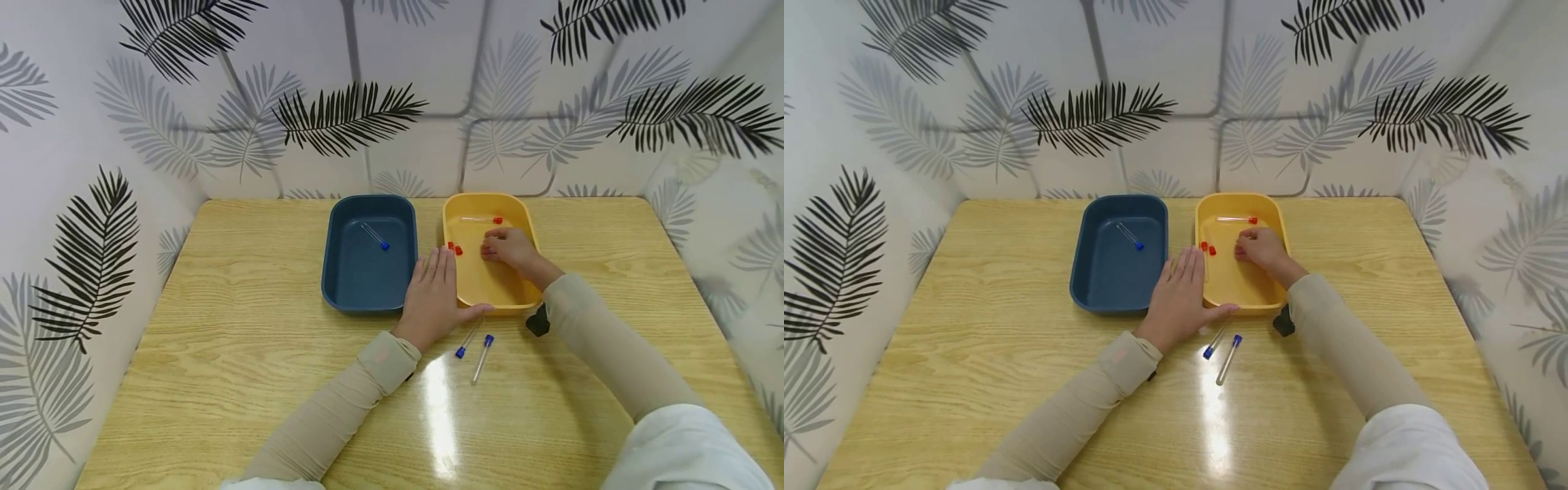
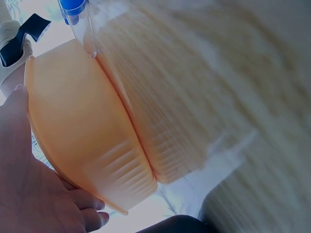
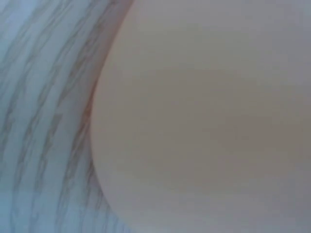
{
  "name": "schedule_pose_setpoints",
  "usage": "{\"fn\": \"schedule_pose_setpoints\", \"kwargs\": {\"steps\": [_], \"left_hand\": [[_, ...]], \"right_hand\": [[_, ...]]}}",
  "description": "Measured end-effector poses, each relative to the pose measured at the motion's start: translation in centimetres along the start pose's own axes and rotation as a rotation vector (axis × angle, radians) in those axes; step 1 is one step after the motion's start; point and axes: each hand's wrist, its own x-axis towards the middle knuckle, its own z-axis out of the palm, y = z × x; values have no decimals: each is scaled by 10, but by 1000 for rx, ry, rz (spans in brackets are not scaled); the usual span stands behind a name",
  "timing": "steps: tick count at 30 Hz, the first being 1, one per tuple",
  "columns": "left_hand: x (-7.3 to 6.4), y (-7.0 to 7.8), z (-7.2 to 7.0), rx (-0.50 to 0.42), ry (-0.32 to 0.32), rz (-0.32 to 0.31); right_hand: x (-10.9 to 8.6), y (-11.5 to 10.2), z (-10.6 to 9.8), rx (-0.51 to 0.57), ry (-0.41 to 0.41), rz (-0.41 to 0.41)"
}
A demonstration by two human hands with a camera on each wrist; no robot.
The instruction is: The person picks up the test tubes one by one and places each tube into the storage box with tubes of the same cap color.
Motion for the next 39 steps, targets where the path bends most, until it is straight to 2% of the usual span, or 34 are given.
{"fn": "schedule_pose_setpoints", "kwargs": {"steps": [4, 11, 15, 20, 26, 33, 39], "left_hand": [[1, 0, -1, 7, 2, 3], [0, 0, -2, -8, 12, 8], [-1, 0, -2, -11, 15, 11], [-1, 1, -3, -25, 4, 8], [0, 1, -2, -15, 6, 5], [0, 1, -3, -9, 19, 12], [0, 2, -5, -22, 23, 15]], "right_hand": [[-6, -2, -1, -78, -35, -50], [-23, -6, 1, -430, -36, -263], [-30, -6, 1, -523, -9, -364], [-43, -6, -1, -528, 14, -450], [-66, -6, -6, -531, 53, -514], [-86, 3, -20, -528, 130, -518], [-95, 10, -32, -536, 190, -511]]}}
